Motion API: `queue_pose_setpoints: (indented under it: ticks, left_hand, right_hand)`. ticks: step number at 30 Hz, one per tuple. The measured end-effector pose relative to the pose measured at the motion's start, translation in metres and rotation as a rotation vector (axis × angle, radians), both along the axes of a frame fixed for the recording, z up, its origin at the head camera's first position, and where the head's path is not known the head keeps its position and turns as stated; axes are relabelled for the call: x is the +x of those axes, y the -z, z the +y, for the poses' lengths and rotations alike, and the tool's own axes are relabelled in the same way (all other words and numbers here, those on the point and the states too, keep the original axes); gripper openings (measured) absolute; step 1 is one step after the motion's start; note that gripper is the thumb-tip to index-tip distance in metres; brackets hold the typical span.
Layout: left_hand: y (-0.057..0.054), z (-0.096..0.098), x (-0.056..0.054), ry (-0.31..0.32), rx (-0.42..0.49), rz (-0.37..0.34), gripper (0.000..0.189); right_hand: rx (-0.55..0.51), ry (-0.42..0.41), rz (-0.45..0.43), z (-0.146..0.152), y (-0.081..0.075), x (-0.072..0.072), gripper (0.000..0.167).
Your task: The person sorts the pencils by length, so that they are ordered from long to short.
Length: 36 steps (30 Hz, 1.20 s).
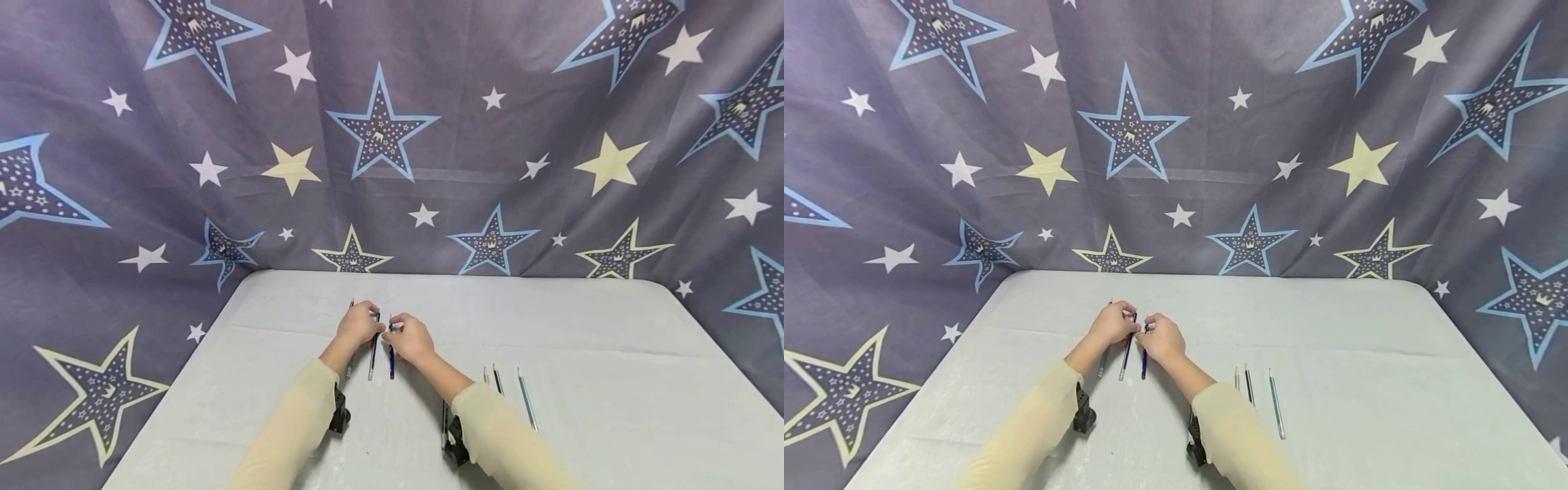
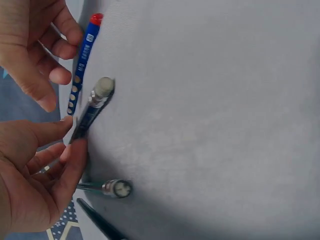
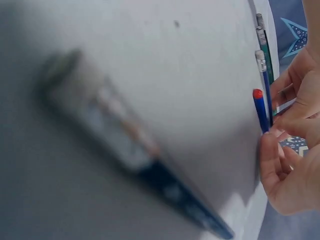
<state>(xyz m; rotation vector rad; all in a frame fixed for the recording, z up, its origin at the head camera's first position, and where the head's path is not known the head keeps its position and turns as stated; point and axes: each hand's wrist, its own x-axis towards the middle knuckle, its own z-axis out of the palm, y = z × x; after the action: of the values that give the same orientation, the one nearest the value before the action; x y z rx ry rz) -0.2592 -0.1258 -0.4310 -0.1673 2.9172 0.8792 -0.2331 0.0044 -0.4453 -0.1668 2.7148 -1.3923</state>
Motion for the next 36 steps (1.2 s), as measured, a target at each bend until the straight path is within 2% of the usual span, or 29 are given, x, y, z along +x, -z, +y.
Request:
queue_pose_setpoints:
  ticks: [3,5,13,21,29,36]
  left_hand:
    - [-0.005,0.0,0.001,0.013,-0.03,0.03,0.039]
    - [-0.006,0.0,0.003,0.017,-0.007,0.038,0.039]
    - [-0.011,0.003,0.01,0.075,0.186,0.074,0.042]
    - [-0.017,0.014,0.021,0.13,0.286,0.044,0.043]
    - [-0.018,0.029,0.034,0.203,0.386,-0.008,0.044]
    - [-0.016,0.043,0.045,0.275,0.41,-0.037,0.044]
  right_hand:
    - [0.058,-0.005,0.031,0.006,-0.006,0.001,0.038]
    - [0.083,-0.006,0.049,0.011,-0.01,0.001,0.037]
    - [0.135,-0.021,0.067,0.032,-0.021,0.006,0.037]
    - [0.122,-0.037,0.056,0.054,-0.031,0.018,0.041]
    - [0.122,-0.043,0.035,0.08,-0.033,0.027,0.038]
    - [0.127,-0.053,0.014,0.106,-0.031,0.039,0.035]
